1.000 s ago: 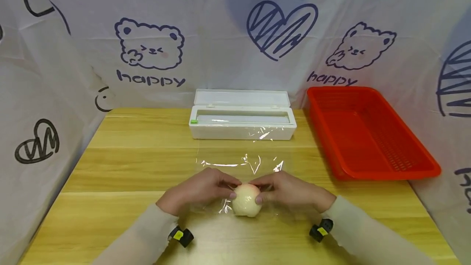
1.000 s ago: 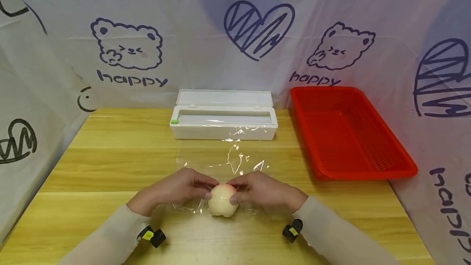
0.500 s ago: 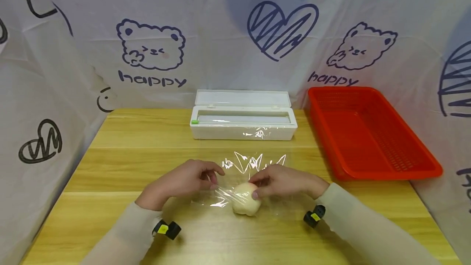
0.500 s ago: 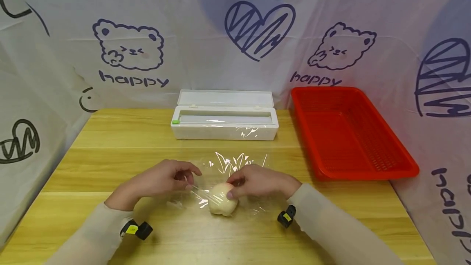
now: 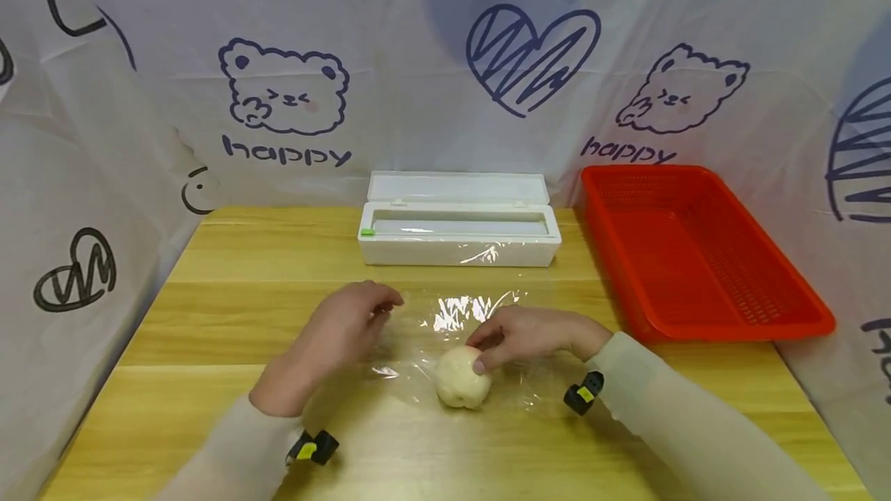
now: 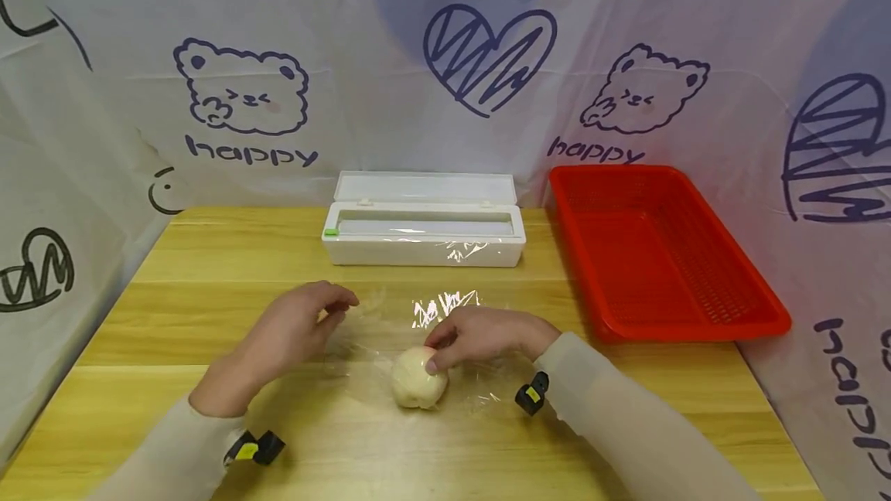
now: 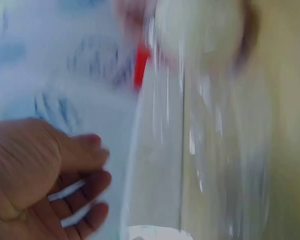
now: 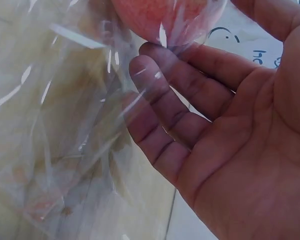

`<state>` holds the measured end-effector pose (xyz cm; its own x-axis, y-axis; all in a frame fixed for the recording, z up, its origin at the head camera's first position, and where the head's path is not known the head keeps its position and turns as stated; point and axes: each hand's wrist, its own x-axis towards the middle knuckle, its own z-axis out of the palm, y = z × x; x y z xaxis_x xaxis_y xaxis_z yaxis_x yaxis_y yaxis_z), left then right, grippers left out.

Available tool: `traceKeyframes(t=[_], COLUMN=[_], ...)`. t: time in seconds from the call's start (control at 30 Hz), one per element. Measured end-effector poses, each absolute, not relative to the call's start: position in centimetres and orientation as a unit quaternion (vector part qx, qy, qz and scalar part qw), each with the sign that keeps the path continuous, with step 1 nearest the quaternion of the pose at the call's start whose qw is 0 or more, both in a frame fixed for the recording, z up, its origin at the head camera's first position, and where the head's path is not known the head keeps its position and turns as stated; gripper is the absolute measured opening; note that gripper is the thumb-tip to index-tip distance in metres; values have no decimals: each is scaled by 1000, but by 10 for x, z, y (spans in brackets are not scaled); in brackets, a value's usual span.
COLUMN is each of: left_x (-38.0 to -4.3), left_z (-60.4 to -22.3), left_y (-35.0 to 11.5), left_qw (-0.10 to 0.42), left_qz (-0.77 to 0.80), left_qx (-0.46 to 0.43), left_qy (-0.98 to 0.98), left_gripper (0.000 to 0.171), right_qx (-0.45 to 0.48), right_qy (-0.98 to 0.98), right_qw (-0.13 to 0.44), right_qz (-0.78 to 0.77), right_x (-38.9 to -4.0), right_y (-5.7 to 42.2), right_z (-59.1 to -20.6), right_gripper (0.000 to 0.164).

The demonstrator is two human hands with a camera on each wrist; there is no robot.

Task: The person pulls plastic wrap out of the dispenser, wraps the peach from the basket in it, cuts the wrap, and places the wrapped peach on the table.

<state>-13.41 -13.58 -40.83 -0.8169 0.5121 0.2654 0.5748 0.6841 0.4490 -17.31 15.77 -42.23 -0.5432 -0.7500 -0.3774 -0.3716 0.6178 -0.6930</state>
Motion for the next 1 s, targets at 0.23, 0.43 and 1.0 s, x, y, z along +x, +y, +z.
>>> traceKeyframes(t=[0.23, 0.43, 1.0], left_x=[-97, -96, -117], left_z=[-415, -434, -436], left_y=[-92, -80, -78], left_qw=[112, 84, -22], left_qz=[-194, -181, -238], left_qx=[-453, -459, -387], left_qy=[-863, -866, -890], left_gripper=[39, 64, 50], right_qx=[-337, -343, -307], right_qy=[822, 813, 803], right_qw=[360, 372, 354], right_qz=[-286, -288, -368], right_x=[-178, -183, -186], right_y=[158, 155, 197], right_z=[-422, -423, -426], right_gripper=[37, 30, 31])
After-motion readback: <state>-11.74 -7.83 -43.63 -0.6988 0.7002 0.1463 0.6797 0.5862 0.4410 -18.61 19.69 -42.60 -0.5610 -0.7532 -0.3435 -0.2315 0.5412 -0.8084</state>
